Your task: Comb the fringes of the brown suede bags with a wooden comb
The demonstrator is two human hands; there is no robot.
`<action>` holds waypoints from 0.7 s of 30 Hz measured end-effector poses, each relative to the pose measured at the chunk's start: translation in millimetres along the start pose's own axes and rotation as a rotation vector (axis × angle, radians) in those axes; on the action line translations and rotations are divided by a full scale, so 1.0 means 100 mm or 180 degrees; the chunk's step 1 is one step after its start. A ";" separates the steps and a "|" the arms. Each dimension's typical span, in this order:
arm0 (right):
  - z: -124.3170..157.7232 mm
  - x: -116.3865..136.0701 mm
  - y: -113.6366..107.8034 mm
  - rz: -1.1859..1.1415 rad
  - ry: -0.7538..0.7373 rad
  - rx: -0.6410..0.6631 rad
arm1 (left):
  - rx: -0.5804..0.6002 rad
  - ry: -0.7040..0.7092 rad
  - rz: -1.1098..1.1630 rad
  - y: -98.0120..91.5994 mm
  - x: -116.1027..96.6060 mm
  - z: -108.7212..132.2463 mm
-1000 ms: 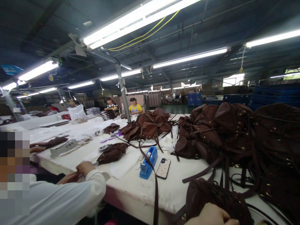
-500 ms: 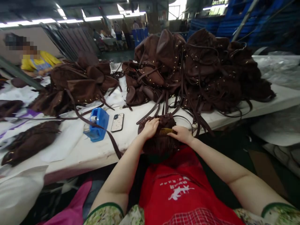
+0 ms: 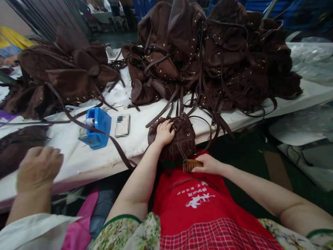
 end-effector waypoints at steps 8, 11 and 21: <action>-0.10 -0.03 -0.25 -0.2760 0.0282 -0.1196 | 0.0287 -0.0046 0.1952 -0.44 -0.41 0.40; -0.17 -0.03 -0.29 -0.2750 0.0250 -0.1324 | 0.2113 -0.0492 0.2464 -0.09 -0.55 0.61; -0.46 0.84 -0.20 -0.0316 -0.0731 -0.0496 | 0.0587 -0.1369 0.1859 0.20 -0.39 0.49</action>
Point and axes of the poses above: each hand's wrist, its own z-axis away from the middle knuckle, its own y-axis out of the palm, x = y × z, the point moved 5 cm from there along -z, towards the middle knuckle, and after that the axes turned 14 degrees about -y, right-handed, at the moved point
